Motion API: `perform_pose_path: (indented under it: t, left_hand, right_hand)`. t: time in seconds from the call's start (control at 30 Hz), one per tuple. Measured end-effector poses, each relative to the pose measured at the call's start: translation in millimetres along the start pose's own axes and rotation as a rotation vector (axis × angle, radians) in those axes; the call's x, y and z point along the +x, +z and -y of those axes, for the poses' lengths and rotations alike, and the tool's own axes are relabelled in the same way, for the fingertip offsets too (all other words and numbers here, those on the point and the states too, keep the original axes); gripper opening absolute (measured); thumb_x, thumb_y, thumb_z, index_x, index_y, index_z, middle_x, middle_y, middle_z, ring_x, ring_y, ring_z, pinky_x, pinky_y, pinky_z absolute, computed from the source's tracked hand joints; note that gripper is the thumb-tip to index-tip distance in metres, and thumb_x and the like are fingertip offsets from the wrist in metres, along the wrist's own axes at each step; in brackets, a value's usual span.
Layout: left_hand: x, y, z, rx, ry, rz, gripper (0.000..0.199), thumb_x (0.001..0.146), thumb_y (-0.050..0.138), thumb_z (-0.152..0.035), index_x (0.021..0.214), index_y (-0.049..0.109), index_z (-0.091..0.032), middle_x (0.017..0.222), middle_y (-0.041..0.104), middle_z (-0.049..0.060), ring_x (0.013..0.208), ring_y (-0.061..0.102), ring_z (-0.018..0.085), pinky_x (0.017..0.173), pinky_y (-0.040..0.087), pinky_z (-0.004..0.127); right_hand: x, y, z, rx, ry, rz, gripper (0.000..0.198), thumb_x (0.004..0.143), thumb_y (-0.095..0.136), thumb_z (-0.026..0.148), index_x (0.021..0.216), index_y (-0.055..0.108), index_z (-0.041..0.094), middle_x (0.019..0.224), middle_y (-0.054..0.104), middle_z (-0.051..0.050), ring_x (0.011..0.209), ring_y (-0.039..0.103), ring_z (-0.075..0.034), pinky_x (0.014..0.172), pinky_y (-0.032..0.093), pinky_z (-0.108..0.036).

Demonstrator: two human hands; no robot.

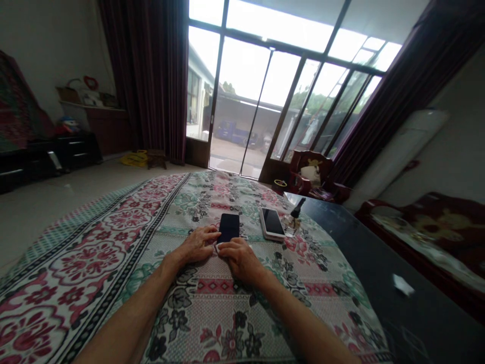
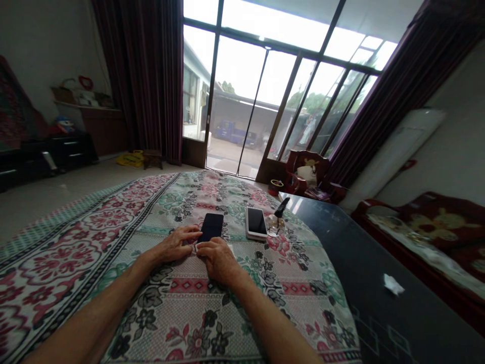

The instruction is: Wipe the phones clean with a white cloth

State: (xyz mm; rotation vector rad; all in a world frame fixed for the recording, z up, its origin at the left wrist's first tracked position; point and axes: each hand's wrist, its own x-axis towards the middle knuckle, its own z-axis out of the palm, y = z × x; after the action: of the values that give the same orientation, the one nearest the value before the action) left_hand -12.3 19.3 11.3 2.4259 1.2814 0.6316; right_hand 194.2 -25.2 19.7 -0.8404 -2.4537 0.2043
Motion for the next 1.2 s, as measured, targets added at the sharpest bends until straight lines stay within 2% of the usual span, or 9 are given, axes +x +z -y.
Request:
perform_pose_path:
  t: [0.17,0.33,0.57,0.77,0.9,1.07,1.2]
  left_hand:
    - [2.4,4.4,4.1,0.017,0.071,-0.068,0.047,0.075,0.052,-0.01,0.118,0.07,-0.018,0.131,0.063,0.009,0.122,0.057,0.024,0.108,0.042,0.036]
    - [4.4,13.5,9.6,0.012,0.139,-0.156,0.03,0.085,0.057,-0.024,0.112,0.072,-0.023,0.122,0.068,0.007,0.115,0.061,0.024,0.102,0.046,0.037]
    - [4.2,17.1,8.0,-0.006,0.061,-0.187,0.034,0.082,0.066,-0.032,0.113,0.072,-0.021,0.127,0.066,0.01,0.115,0.061,0.026,0.101,0.046,0.04]
    - [3.7,15.9,6.1,-0.019,0.021,-0.173,0.034,0.081,0.066,-0.034,0.113,0.072,-0.022,0.128,0.065,0.008,0.115,0.06,0.025,0.103,0.045,0.038]
    - [2.4,13.0,3.2,-0.044,-0.019,-0.149,0.047,0.075,0.072,-0.04,0.117,0.07,-0.019,0.131,0.063,0.011,0.12,0.058,0.028,0.104,0.044,0.04]
    - [3.1,10.8,4.8,-0.063,0.029,-0.117,0.049,0.072,0.073,-0.038,0.118,0.069,-0.021,0.132,0.062,0.01,0.122,0.057,0.027,0.106,0.042,0.039]
    - [3.4,13.0,7.3,-0.052,0.027,-0.126,0.05,0.072,0.075,-0.039,0.117,0.07,-0.018,0.132,0.062,0.013,0.122,0.057,0.029,0.106,0.042,0.041]
  right_hand:
    - [-0.3,-3.2,-1.0,0.006,0.001,0.015,0.029,0.083,0.053,0.003,0.097,0.071,0.021,0.111,0.072,-0.002,0.09,0.06,-0.017,0.088,0.044,-0.032]
    - [13.6,1.2,-22.3,-0.001,0.032,-0.033,0.033,0.08,0.051,0.0,0.096,0.072,0.02,0.107,0.073,-0.003,0.095,0.062,-0.017,0.092,0.043,-0.033]
    - [37.3,-4.1,-75.9,-0.066,0.213,-0.119,0.036,0.076,0.048,-0.001,0.091,0.074,0.019,0.105,0.074,-0.004,0.099,0.066,-0.019,0.096,0.043,-0.034]
    - [61.9,-8.4,-107.3,-0.136,0.371,-0.064,0.039,0.077,0.047,0.0,0.093,0.075,0.021,0.104,0.075,-0.004,0.101,0.066,-0.019,0.098,0.042,-0.031]
    - [62.9,-7.3,-109.9,-0.163,0.423,-0.054,0.037,0.081,0.047,0.002,0.097,0.075,0.02,0.107,0.074,-0.005,0.102,0.066,-0.02,0.096,0.044,-0.031]
    - [42.7,-3.6,-100.4,-0.144,0.34,-0.115,0.037,0.081,0.049,0.001,0.098,0.074,0.022,0.111,0.073,-0.005,0.107,0.064,-0.019,0.1,0.043,-0.032]
    - [22.6,-2.8,-81.6,-0.124,0.257,-0.154,0.036,0.081,0.049,0.001,0.099,0.074,0.021,0.109,0.073,-0.006,0.104,0.064,-0.02,0.097,0.045,-0.035]
